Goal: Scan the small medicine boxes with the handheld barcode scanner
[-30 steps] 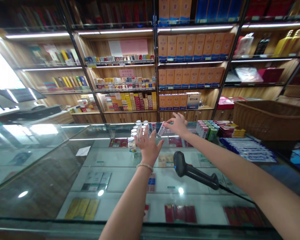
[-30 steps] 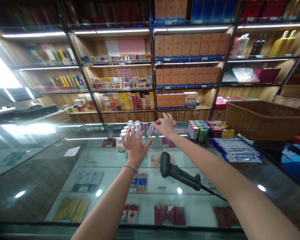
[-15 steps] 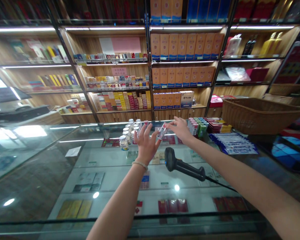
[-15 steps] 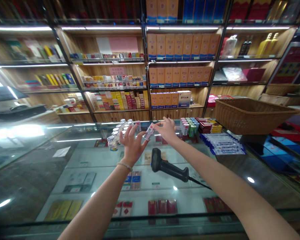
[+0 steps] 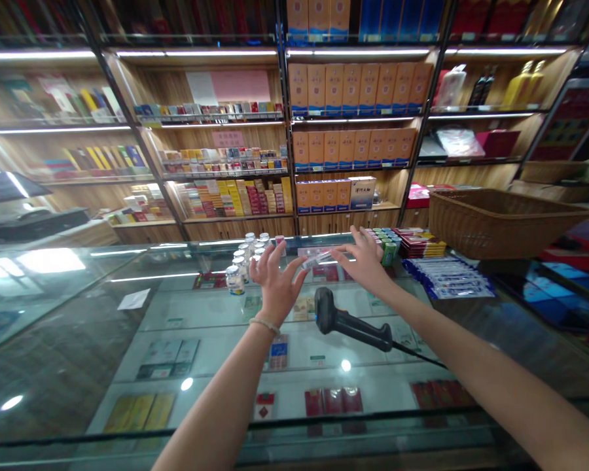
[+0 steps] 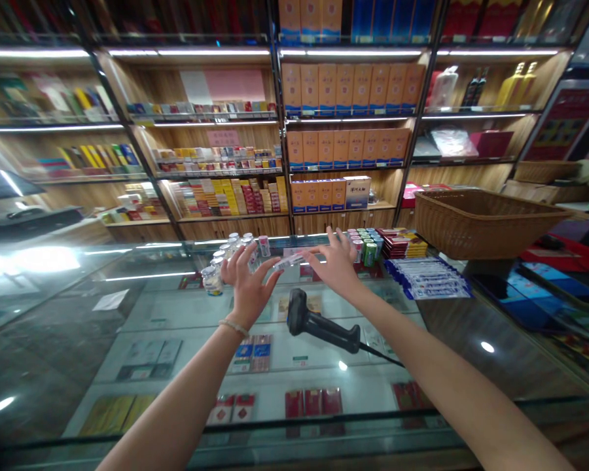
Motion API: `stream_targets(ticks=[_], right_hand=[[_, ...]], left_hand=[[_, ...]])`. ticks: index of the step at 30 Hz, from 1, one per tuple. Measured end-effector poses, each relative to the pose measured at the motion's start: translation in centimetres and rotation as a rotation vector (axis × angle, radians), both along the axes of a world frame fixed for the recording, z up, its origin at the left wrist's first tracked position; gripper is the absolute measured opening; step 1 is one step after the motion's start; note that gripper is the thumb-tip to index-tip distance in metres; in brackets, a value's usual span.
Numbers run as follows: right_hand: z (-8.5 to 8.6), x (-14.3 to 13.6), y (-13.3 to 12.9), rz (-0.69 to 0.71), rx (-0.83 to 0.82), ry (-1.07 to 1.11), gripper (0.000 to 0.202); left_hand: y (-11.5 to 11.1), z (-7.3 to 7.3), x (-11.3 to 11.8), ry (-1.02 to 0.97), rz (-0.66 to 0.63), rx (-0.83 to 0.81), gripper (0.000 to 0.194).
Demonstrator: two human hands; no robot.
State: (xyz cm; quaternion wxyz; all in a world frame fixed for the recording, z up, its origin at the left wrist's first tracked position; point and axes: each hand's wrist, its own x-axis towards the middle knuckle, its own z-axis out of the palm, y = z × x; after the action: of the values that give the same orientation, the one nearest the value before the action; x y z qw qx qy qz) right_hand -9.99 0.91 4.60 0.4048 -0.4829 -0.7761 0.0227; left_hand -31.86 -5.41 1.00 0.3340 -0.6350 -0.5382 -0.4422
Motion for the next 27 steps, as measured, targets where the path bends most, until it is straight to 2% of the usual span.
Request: stream_targets(ticks=[4,7,15,27], right_hand=[[0.0,1.1,-1.3,-0.013,0.188,-0.159,0.051],[-0.1,1.3,-2.2,-0.029,0.252,-0.256,0.045],[-0.6,1.3,-2.7,-0.033,0.268,-0.306,0.026],[-1.0,1.7,-3.2,-0.043,0.338,-0.339,0.023]], left_hand=[[-0.2,0.3,0.0,-0.038,-0.036,-0.039,0.023],[-0.1,0.3,0.0,-0.020,-0.046,-0.055,0.022],[-0.3,0.3,0.4,0.054,-0.086,-0.131,0.022],[-0.8,0.7,1.0,0.081,-0.071,-0.145,0.026]])
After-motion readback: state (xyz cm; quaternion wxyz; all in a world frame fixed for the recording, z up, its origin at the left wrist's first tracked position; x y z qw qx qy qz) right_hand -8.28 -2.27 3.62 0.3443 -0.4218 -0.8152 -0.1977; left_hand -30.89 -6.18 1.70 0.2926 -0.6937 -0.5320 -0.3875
